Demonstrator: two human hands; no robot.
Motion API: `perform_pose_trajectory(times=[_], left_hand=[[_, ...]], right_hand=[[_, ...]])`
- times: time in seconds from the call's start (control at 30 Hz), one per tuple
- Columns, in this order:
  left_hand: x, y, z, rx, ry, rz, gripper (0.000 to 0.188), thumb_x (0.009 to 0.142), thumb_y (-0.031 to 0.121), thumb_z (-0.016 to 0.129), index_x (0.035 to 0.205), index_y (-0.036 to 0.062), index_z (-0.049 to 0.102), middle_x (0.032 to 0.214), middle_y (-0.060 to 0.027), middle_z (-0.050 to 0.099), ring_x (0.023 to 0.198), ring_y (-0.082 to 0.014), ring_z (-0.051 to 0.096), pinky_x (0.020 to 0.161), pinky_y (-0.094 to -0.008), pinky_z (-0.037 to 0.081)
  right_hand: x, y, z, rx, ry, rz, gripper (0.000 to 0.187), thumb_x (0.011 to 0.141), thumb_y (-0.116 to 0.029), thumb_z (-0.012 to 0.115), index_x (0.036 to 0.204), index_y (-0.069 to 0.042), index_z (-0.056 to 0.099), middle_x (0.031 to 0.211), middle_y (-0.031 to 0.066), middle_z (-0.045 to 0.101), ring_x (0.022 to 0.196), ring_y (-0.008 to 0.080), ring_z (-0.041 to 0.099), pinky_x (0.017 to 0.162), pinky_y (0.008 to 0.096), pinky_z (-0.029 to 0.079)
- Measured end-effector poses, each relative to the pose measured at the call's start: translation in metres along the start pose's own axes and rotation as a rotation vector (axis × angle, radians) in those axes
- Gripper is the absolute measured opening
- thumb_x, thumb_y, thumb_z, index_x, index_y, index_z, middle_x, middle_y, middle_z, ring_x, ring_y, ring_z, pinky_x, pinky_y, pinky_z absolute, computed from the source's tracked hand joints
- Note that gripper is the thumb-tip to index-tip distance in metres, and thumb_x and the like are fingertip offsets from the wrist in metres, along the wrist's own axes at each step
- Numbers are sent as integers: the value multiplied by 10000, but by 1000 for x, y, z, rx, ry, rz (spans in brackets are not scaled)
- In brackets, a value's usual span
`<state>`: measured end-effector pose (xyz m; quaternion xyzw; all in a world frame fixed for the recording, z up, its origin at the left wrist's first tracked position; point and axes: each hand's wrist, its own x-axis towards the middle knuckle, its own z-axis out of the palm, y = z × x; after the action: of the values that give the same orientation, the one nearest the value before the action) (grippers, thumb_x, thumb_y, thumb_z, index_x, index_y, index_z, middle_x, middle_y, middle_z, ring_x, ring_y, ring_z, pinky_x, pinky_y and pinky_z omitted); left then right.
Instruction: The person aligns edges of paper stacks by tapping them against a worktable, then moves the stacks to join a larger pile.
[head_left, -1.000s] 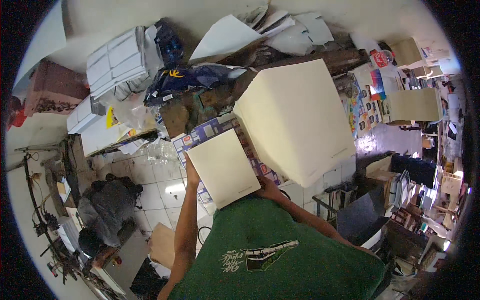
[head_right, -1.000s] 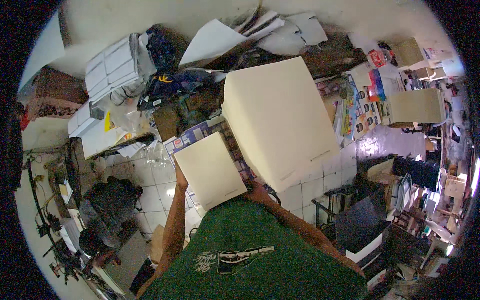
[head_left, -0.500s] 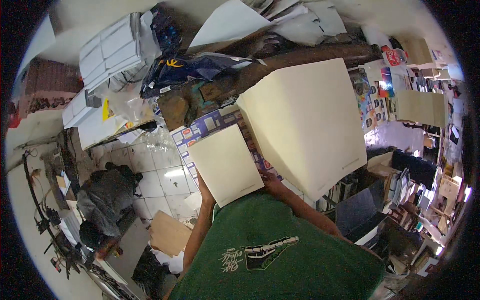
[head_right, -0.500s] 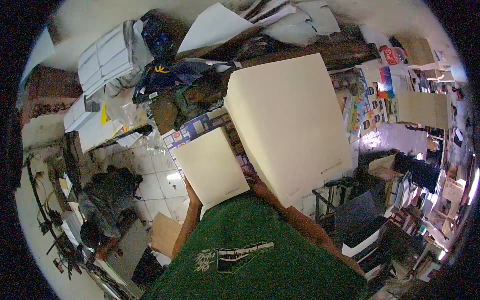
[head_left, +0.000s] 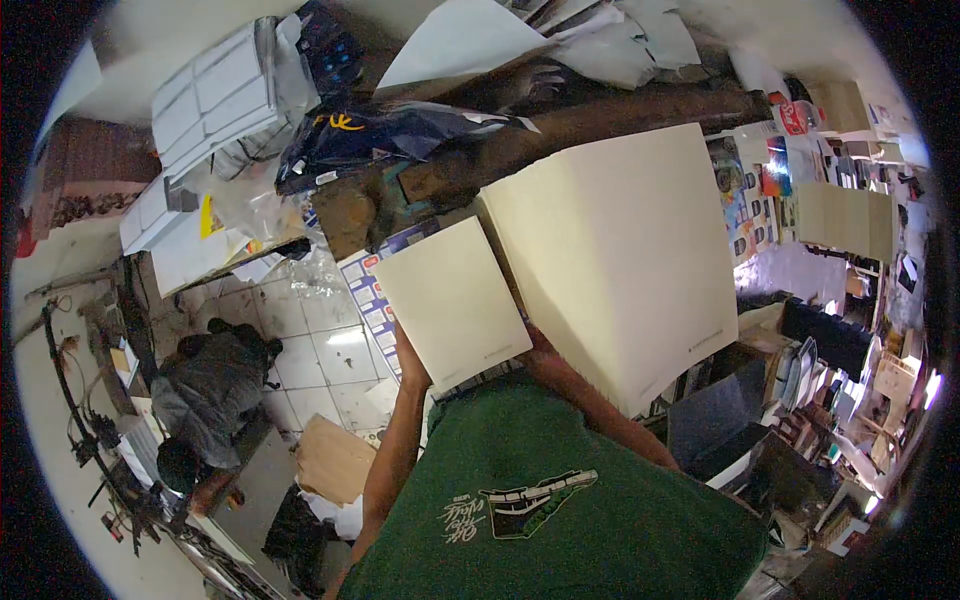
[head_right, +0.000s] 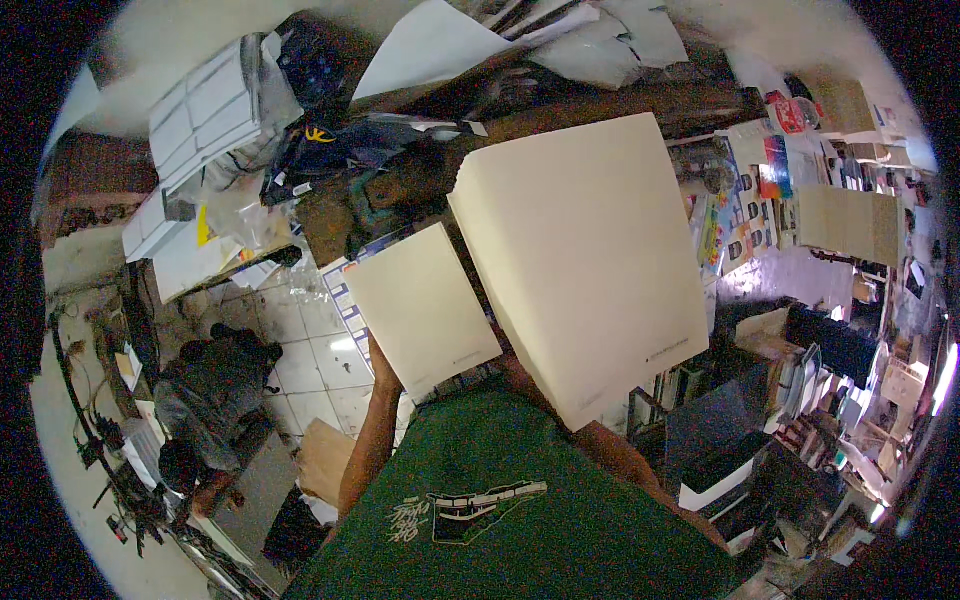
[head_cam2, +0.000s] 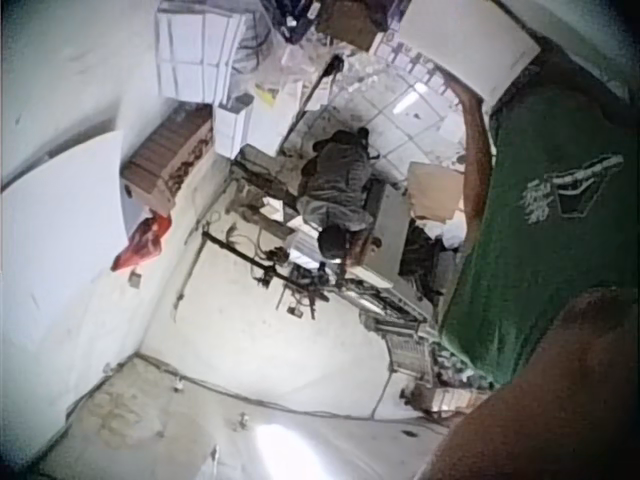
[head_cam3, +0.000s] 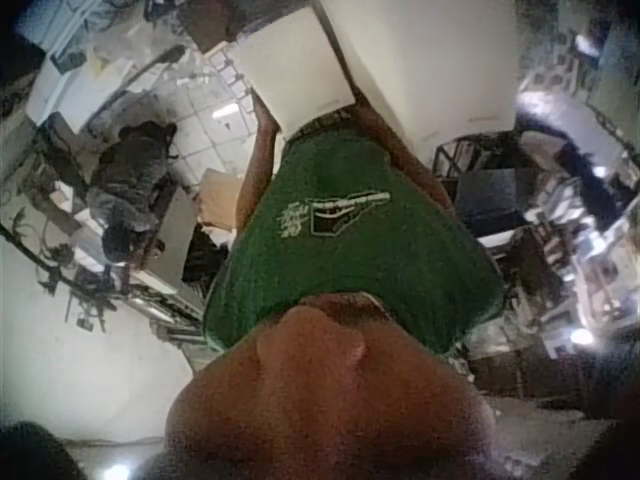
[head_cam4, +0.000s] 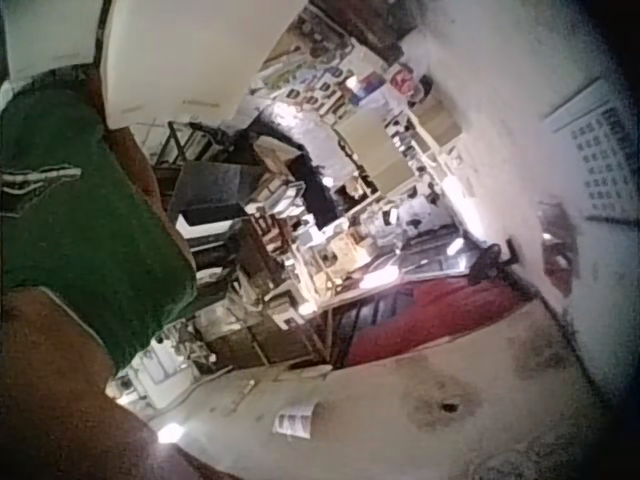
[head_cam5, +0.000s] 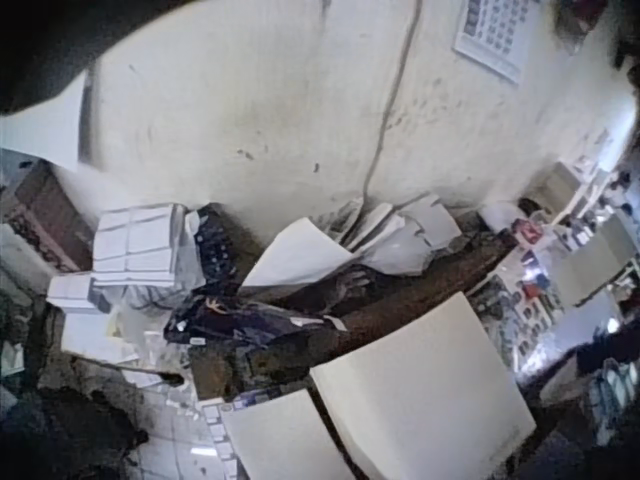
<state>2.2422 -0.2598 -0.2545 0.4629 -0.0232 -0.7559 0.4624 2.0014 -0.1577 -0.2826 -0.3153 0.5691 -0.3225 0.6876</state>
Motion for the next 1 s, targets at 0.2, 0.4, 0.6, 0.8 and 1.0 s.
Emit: perform_pose_trajectory(times=[0.2, 0.4, 0.6, 0.8, 1.0], left_hand=[[17, -1, -11, 126, -53, 84, 492, 1011, 430, 336, 1326, 63, 424, 1193, -71, 536, 1067, -200, 553, 889, -341, 492], [30, 10, -15, 277, -44, 144, 479, 996, 406, 395, 1323, 57, 407, 1184, -77, 535, 1053, -197, 556, 860, -327, 504], [40, 5, -21, 266, -67, 182, 460, 1003, 377, 392, 1343, 67, 396, 1202, -71, 534, 1063, -189, 555, 865, -340, 507], [15, 21, 14, 134, -97, 90, 520, 1011, 428, 341, 1399, 81, 351, 1237, -67, 527, 1121, -197, 537, 918, -340, 482], [-21, 23, 16, 325, -100, 214, 664, 985, 538, 308, 1436, 51, 313, 1386, -110, 446, 1246, -241, 451, 1052, -378, 356]], right_hand=[[5, -6, 5, 127, 3, 21, 524, 904, -129, 587, 1385, -47, 396, 1350, 147, 488, 1235, 267, 474, 1048, 380, 388], [11, -10, 11, 242, 1, 42, 525, 897, -120, 593, 1380, -43, 402, 1338, 139, 501, 1228, 266, 478, 1051, 381, 379], [12, -45, 21, 127, -4, 75, 521, 882, -123, 598, 1359, -22, 414, 1291, 144, 532, 1204, 264, 491, 1024, 378, 397], [22, 17, 3, -43, -24, -90, 595, 851, -177, 641, 1369, -27, 391, 1275, 167, 528, 1149, 274, 523, 945, 388, 449], [-3, -31, 1, -652, 99, -5, 693, 863, -298, 640, 1420, -16, 339, 1273, 248, 531, 1139, 321, 560, 960, 400, 441]])
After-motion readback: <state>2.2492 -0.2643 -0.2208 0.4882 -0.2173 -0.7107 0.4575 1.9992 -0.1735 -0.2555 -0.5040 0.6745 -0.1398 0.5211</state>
